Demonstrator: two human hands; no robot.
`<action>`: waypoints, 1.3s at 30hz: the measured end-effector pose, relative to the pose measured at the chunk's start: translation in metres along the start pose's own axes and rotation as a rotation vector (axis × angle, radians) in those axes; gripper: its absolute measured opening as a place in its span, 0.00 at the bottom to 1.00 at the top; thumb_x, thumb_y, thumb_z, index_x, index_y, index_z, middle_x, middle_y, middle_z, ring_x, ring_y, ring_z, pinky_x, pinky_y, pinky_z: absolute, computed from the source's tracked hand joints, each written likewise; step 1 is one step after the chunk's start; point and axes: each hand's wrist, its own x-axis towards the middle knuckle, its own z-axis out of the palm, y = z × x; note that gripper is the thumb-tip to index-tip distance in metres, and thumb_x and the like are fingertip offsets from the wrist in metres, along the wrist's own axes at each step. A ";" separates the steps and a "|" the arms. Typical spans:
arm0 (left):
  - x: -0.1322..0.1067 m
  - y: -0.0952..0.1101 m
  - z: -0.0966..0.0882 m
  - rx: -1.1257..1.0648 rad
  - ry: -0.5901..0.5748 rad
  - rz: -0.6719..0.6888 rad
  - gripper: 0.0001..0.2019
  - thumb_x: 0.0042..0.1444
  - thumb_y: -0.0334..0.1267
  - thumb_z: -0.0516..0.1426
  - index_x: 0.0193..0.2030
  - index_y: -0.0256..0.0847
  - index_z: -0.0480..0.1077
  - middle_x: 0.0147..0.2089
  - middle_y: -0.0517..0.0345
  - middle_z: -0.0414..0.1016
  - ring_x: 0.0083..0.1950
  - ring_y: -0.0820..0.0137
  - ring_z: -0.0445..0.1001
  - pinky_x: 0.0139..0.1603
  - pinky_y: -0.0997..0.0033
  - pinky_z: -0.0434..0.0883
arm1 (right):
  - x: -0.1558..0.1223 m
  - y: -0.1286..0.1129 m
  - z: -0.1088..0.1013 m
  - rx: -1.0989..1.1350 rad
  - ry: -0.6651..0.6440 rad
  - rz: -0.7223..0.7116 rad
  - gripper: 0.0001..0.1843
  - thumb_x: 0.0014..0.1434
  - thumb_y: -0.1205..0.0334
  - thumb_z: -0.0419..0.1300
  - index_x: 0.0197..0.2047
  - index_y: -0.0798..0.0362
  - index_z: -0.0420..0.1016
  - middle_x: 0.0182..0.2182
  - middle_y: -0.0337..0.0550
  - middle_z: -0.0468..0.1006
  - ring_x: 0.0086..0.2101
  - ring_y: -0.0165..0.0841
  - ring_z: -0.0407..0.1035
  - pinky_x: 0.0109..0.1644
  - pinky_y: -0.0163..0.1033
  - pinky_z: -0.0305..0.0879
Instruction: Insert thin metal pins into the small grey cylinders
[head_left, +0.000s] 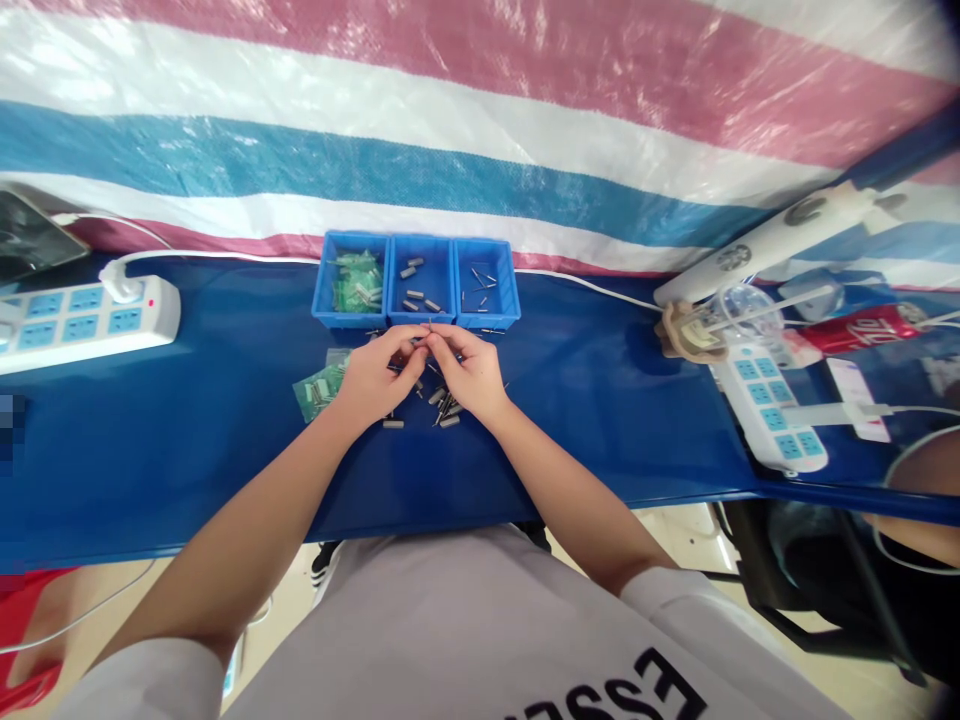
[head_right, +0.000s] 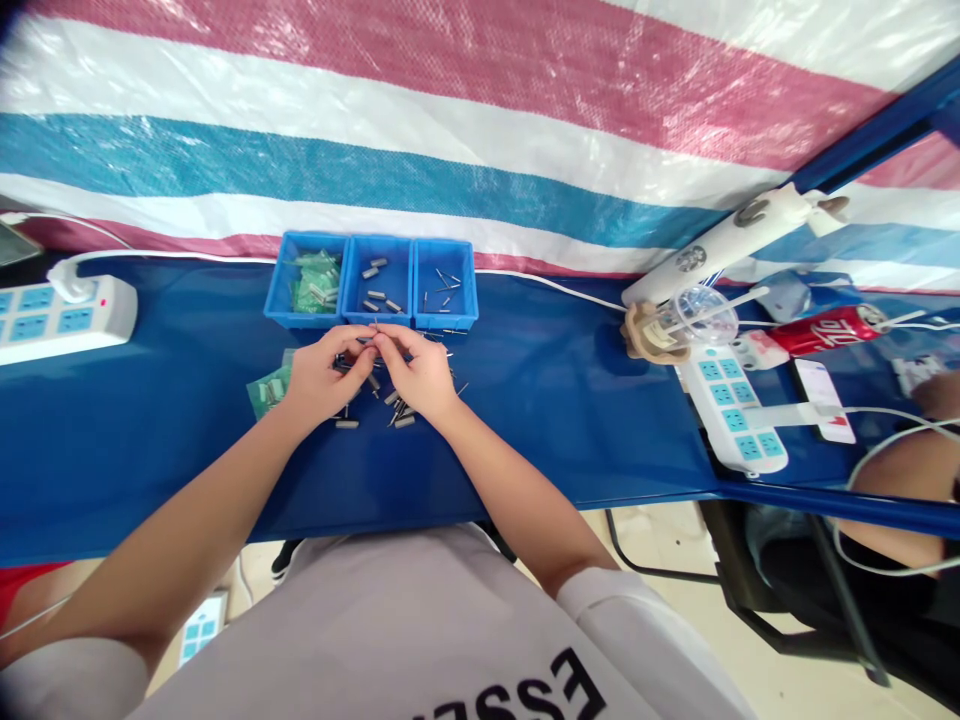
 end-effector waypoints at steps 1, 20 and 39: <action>0.000 0.000 0.000 0.010 -0.009 0.001 0.13 0.67 0.42 0.57 0.54 0.44 0.74 0.32 0.63 0.77 0.33 0.74 0.76 0.43 0.75 0.73 | 0.000 0.000 0.000 0.021 -0.014 0.004 0.17 0.68 0.48 0.59 0.52 0.48 0.78 0.45 0.43 0.86 0.46 0.36 0.81 0.55 0.45 0.76; 0.001 0.002 -0.005 0.065 -0.033 -0.078 0.16 0.72 0.47 0.49 0.46 0.42 0.74 0.34 0.57 0.80 0.36 0.69 0.78 0.40 0.71 0.70 | 0.001 -0.004 0.002 0.160 -0.059 0.072 0.20 0.63 0.40 0.62 0.39 0.50 0.75 0.35 0.40 0.80 0.37 0.31 0.76 0.46 0.39 0.74; -0.001 -0.001 -0.004 0.031 0.039 0.009 0.18 0.73 0.48 0.48 0.37 0.41 0.71 0.28 0.59 0.77 0.30 0.72 0.75 0.32 0.73 0.67 | 0.002 -0.010 0.002 0.143 -0.043 0.051 0.18 0.61 0.44 0.66 0.37 0.52 0.78 0.31 0.39 0.81 0.32 0.29 0.74 0.37 0.36 0.69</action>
